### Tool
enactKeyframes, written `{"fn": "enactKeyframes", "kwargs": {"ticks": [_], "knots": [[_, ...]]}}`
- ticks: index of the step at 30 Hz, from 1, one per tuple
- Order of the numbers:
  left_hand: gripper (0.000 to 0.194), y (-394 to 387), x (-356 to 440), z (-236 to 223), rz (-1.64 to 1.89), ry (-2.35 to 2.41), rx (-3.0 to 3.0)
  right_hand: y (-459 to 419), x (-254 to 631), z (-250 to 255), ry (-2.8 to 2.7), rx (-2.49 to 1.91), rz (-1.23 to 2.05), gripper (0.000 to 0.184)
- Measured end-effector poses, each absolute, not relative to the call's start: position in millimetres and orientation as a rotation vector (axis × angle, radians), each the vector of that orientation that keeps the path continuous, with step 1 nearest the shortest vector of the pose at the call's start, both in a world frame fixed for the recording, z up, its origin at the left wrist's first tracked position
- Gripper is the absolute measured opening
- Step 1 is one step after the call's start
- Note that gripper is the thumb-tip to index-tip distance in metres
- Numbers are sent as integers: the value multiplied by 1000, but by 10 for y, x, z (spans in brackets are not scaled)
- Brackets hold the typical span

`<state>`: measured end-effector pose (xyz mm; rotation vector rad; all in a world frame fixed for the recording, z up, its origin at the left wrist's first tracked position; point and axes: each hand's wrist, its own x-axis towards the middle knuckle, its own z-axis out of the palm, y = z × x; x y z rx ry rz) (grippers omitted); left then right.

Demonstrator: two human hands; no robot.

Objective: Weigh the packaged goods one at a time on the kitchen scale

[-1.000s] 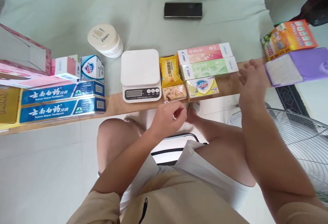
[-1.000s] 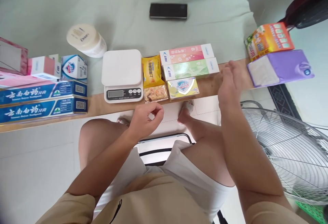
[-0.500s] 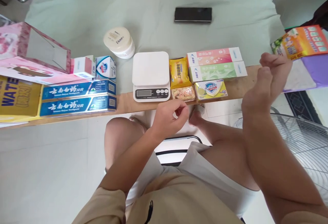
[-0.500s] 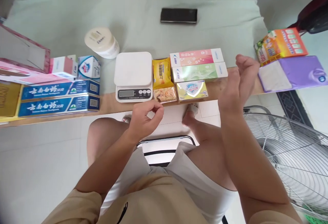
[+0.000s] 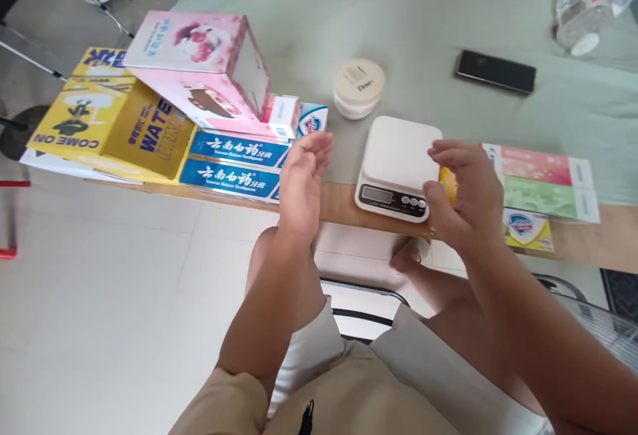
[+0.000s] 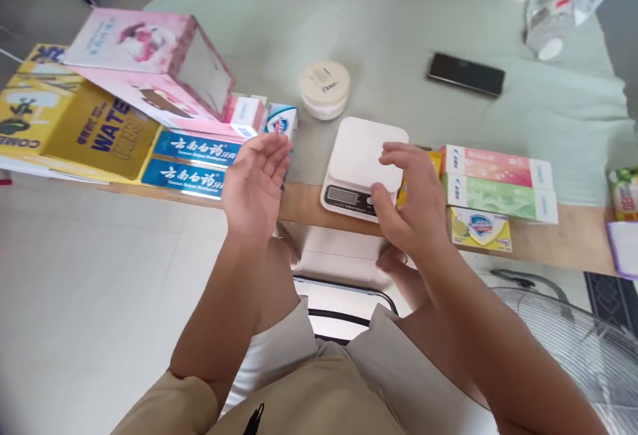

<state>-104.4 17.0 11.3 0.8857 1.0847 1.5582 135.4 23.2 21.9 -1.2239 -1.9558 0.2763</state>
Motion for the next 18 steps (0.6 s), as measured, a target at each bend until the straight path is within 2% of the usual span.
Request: {"fn": "enactKeyframes", "kwargs": {"ticks": [7, 10, 13, 15, 18], "knots": [[43, 187, -1236, 223, 1579, 860, 510, 977, 372, 538, -2334, -1217, 387, 37], [46, 241, -1242, 349, 1559, 813, 282, 1283, 60, 546, -2502, -1348, 507, 53], [58, 287, -1266, 460, 1503, 798, 86, 1456, -150, 509, -2681, -1409, 526, 70], [65, 295, -1278, 489, 1483, 787, 44, 1528, -226, 470, -2760, -1383, 533, 71], [70, 294, -1288, 409, 1487, 784, 97, 1634, -259, 405, -2855, -1255, 543, 63]]}}
